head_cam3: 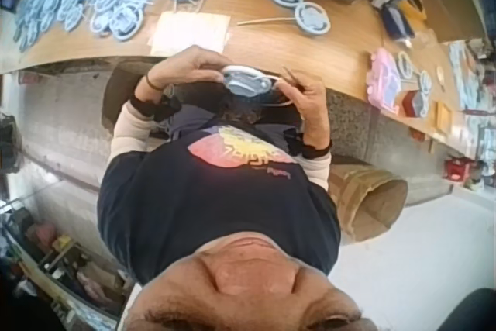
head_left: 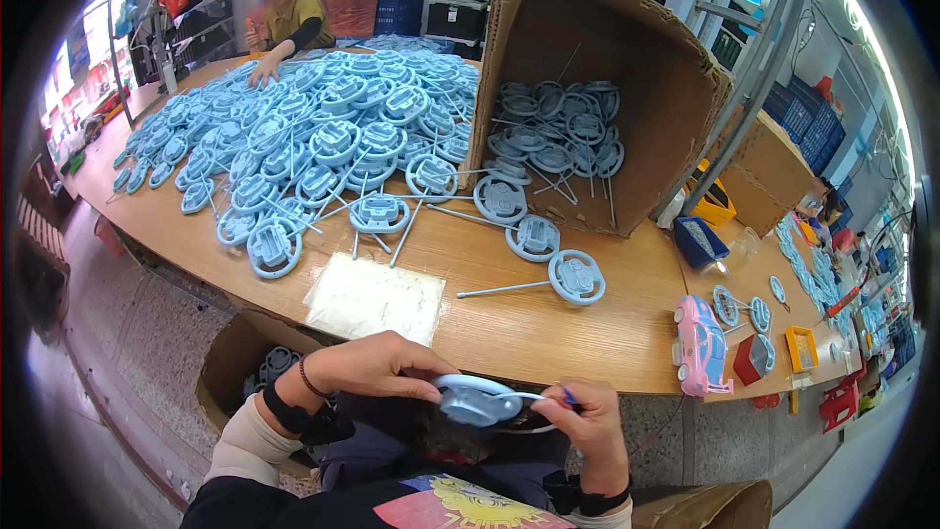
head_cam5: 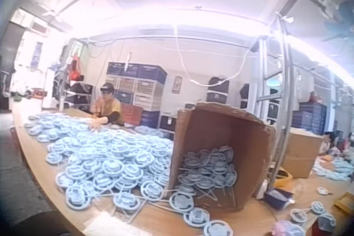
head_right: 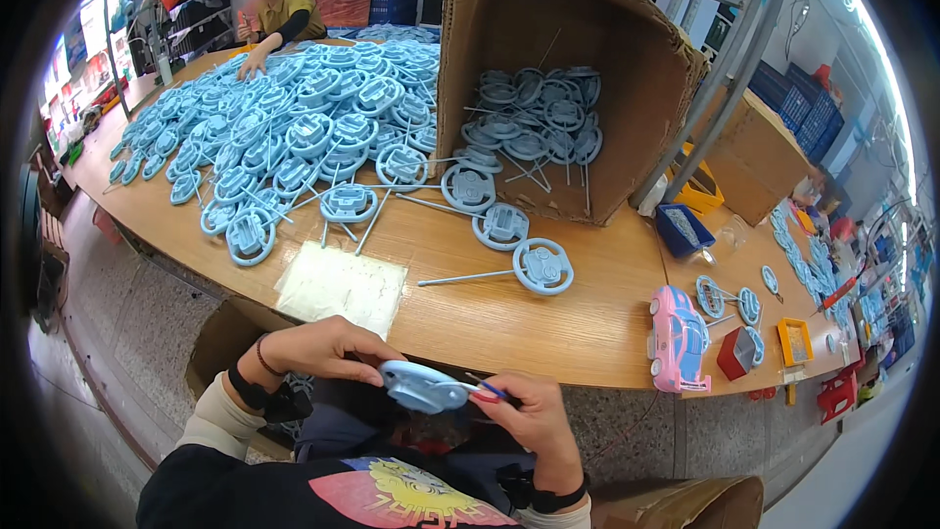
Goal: The person repeatedly picks up light-blue plastic circular parts with attached rods from a table and a cardboard box, then uses a red and blue tool to press or adjust a central component on each part. Finished parts are placed back on the table. The process is repetitive and continues throughout the clip.
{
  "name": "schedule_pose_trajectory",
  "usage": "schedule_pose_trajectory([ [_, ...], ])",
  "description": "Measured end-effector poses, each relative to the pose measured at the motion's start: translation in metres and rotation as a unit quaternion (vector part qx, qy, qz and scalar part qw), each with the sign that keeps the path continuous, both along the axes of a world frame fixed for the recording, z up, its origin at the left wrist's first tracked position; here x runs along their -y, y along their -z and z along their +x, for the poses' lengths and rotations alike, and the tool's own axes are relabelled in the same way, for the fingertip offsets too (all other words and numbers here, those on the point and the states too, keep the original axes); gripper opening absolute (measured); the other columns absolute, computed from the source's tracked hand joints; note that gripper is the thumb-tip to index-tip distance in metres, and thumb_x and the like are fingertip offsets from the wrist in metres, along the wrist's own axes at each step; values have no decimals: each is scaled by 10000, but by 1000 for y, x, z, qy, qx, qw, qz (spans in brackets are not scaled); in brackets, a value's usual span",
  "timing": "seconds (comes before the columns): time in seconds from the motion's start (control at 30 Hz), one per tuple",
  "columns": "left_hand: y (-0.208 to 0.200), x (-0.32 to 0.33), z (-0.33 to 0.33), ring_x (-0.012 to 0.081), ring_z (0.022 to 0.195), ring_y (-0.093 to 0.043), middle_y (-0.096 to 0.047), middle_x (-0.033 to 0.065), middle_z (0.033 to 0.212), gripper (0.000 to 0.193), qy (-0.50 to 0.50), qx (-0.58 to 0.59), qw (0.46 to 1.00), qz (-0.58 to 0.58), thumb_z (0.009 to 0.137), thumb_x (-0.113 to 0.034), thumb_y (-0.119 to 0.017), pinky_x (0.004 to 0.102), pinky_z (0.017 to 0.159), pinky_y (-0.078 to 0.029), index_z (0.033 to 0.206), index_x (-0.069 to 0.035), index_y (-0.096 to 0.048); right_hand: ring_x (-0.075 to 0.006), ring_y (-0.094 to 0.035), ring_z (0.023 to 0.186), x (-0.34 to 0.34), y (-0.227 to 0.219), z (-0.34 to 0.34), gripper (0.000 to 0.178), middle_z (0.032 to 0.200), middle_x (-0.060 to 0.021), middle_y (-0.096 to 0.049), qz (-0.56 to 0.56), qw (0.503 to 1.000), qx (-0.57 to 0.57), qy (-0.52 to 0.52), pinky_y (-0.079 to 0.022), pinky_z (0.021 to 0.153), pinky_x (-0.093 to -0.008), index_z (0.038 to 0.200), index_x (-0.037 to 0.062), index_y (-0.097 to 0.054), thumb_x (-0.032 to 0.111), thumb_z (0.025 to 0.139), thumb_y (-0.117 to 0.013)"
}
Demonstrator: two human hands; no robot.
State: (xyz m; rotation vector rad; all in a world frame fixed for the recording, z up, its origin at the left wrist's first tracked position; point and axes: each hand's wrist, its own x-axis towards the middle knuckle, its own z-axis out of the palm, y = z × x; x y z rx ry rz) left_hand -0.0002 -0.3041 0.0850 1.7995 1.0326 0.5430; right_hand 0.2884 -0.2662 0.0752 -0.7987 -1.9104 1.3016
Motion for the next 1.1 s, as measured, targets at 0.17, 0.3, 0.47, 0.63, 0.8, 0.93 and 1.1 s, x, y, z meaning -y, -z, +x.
schedule_pose_trajectory([
  [0.17, 16, 4, 24, 214, 957, -587, -604, 105, 1063, 341, 25, 93, 992, 76, 814, -176, -652, 293, 836, -451, 1118, -37, -580, -49, -513, 591, -2, -16, 6, 63, 660, -19, -604, 3, 1000, -7, -18, -393, 522, -190, 819, -2, -661, 35, 768, -657],
  [0.3, 29, 10, 43, 269, 943, -581, -572, 118, 1092, 409, -33, 39, 970, 237, 809, -210, -644, 317, 810, -465, 1172, -58, -527, -46, -504, 586, 1, -15, 5, 59, 618, -2, -569, 7, 1000, -6, 23, -382, 512, -191, 763, 0, -652, 56, 767, -669],
  [0.47, 43, 14, 44, 267, 791, -611, -622, 119, 895, 295, -201, 19, 960, 195, 816, -166, -619, 309, 698, -479, 1078, -39, -575, -41, -445, 562, -4, -5, 6, 86, 677, 6, -527, -42, 990, -121, 65, -352, 507, -176, 898, 22, -605, 57, 820, -612],
  [0.63, 51, 3, 19, 98, 773, -595, -639, 42, 889, 244, -319, 277, 906, 3, 887, -165, -553, 230, 671, -482, 1055, 8, -590, -33, -394, 516, -14, 6, -2, 83, 645, 14, -494, -75, 964, -166, 191, -308, 446, -191, 877, 45, -538, 121, 870, -572],
  [0.8, 41, 0, 18, 87, 825, -595, -633, 34, 913, 281, -303, 308, 899, -69, 896, -187, -549, 216, 697, -495, 1108, -6, -582, -199, -550, 559, -2, 13, -18, 138, 658, -87, -559, 131, 981, 123, 78, -413, 500, -301, 769, 49, -562, 138, 789, -665],
  [0.93, 47, 0, 23, 81, 797, -586, -628, 33, 895, 288, -292, 308, 903, -71, 892, -171, -555, 214, 691, -487, 1111, 15, -574, -211, -530, 539, -6, 8, -23, 160, 657, -97, -568, 218, 957, 176, 78, -402, 496, -287, 763, 28, -572, 139, 760, -688],
  [1.1, 47, -3, 26, 71, 774, -573, -623, 29, 878, 264, -282, 302, 907, -79, 895, -155, -550, 209, 676, -476, 1087, 24, -578, -195, -522, 523, -12, 5, -19, 153, 644, -90, -579, 216, 955, 192, 60, -399, 487, -278, 771, 18, -583, 126, 756, -690],
])
